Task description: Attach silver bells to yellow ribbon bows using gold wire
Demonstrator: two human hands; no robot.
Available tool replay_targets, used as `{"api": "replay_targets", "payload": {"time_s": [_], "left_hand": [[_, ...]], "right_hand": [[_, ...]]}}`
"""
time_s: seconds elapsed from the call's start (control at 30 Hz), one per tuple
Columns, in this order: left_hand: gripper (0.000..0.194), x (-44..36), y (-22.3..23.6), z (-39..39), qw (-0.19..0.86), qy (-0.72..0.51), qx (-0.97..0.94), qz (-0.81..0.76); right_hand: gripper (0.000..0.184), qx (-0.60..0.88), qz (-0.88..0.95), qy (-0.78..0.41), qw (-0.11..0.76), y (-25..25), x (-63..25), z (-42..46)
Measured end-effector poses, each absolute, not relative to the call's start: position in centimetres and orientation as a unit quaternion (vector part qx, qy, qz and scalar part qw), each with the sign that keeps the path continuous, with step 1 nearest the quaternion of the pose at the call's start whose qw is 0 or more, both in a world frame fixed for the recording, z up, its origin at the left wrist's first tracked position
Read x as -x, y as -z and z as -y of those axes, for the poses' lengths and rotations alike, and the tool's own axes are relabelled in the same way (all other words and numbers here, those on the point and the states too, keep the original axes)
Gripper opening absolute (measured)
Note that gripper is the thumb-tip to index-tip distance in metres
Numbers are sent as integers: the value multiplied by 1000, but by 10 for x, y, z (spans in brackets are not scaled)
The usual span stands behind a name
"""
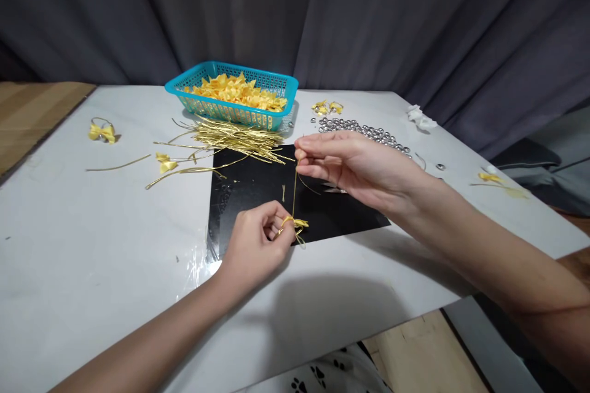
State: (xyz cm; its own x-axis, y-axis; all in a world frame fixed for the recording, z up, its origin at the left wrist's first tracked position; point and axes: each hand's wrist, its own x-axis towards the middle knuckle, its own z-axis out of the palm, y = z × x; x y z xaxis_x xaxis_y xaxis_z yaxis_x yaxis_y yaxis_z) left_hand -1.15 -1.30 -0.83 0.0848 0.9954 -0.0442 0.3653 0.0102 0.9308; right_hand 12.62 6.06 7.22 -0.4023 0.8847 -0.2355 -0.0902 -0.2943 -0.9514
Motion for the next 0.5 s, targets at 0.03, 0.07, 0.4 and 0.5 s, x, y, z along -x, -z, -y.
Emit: {"api": "replay_targets", "payload": {"time_s": [0.03,0.07,0.4,0.5], "left_hand": [[11,12,9,13,429,-366,-601,-566],[11,12,9,13,429,-366,-603,-564],[13,11,9,12,421,-352,-614,-567],[14,12,9,12,414,-348,-620,-568]], "right_hand": [[11,410,485,-687,353,-76,-127,-62],[10,407,492,-683,354,-80,-127,-62],[22,455,473,-644,392,-131,-116,-51],[29,456,490,-627,399,-143,-113,-48]]}}
